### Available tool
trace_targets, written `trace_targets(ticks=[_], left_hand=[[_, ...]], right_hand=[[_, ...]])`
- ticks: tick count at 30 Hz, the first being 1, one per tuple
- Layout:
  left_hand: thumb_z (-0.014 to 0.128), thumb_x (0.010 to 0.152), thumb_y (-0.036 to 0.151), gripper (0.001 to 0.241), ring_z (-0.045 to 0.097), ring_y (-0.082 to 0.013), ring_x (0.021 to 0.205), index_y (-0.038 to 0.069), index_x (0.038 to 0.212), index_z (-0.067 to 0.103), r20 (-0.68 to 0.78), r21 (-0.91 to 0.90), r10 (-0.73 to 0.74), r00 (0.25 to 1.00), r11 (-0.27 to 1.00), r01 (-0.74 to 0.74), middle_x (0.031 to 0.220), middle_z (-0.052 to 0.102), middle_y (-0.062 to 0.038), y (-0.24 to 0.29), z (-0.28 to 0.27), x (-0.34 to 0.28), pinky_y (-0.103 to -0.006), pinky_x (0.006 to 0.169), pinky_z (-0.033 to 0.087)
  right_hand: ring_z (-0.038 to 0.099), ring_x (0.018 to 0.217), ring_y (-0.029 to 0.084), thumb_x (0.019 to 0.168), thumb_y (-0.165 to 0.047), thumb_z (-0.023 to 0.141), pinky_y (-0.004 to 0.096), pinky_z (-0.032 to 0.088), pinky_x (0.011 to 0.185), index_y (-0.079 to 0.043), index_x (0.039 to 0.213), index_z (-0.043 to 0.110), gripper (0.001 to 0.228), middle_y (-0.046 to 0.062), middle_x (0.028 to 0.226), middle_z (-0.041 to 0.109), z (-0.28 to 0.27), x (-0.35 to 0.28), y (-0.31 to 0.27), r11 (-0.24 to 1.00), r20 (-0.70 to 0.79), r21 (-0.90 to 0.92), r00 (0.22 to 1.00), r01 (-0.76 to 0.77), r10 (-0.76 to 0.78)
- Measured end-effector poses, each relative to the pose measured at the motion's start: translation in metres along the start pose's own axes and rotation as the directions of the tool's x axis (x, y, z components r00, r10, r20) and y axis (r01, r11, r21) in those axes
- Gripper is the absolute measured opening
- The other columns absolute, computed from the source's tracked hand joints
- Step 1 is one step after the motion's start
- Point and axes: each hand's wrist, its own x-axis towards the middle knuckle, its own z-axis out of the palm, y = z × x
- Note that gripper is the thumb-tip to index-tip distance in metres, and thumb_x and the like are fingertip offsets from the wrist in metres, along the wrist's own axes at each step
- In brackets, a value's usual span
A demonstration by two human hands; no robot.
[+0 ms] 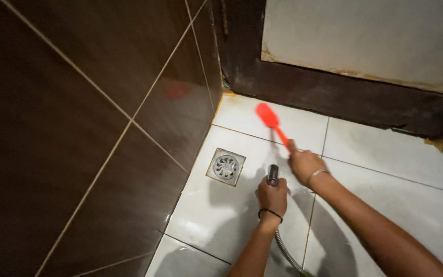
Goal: The person cleans a tiled bathroom floor using a handheld shower hose and a red scrub brush. They scrub the floor tiles, the drain, and the base of the toilet while rinsing the area with water.
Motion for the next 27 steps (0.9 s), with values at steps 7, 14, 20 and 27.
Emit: trace_targets(ticks=[7, 14, 20, 27], left_hand=[[0.064, 0.080, 0.024, 0.020, 0.058, -0.0303, 0.054, 0.005, 0.075, 0.064, -0.177, -0.027, 0.122, 0.977, 0.991, -0.129, 0.064, 0.068, -0.011, -0.032, 0.008, 0.002, -0.0423, 0.059, 0.050], [0.058, 0.087, 0.025, 0.023, 0.053, -0.0251, 0.052, 0.007, 0.073, 0.061, -0.011, 0.039, 0.104, 0.995, 0.994, -0.104, 0.060, 0.062, -0.008, -0.021, -0.002, -0.009, -0.0422, 0.058, 0.047], [0.059, 0.088, 0.021, 0.018, 0.055, -0.0220, 0.049, 0.008, 0.075, 0.062, -0.095, 0.037, 0.045, 0.994, 0.998, -0.041, 0.059, 0.064, -0.006, -0.024, -0.011, -0.008, -0.0366, 0.054, 0.049], [0.061, 0.085, 0.022, 0.015, 0.060, -0.0287, 0.051, 0.008, 0.080, 0.064, -0.371, 0.032, 0.046, 0.928, 0.999, -0.037, 0.062, 0.067, -0.009, -0.041, -0.022, -0.008, -0.0442, 0.058, 0.048]], right_hand=[[0.069, 0.062, 0.022, 0.105, -0.032, 0.039, 0.039, 0.059, 0.062, -0.024, 0.158, 0.030, 0.055, 0.012, 0.074, 0.071, -0.016, -0.016, 0.000, 0.987, 0.020, 0.138, 0.996, 0.087, -0.090], [0.077, 0.079, 0.030, 0.108, -0.045, 0.036, 0.047, 0.060, 0.070, -0.033, 0.144, 0.047, 0.039, 0.013, 0.098, 0.080, -0.045, -0.084, 0.069, 0.946, -0.034, 0.099, 0.949, -0.309, 0.314], [0.076, 0.075, 0.030, 0.111, -0.035, 0.034, 0.046, 0.060, 0.067, -0.024, 0.135, 0.047, 0.030, 0.013, 0.090, 0.077, 0.000, -0.028, 0.058, 0.957, -0.007, 0.125, 0.964, -0.262, 0.265], [0.056, 0.047, 0.016, 0.109, -0.027, 0.034, 0.030, 0.053, 0.042, -0.017, 0.158, 0.023, 0.051, 0.004, 0.062, 0.057, 0.000, 0.004, -0.051, 0.989, -0.012, 0.039, 0.990, 0.142, -0.142]])
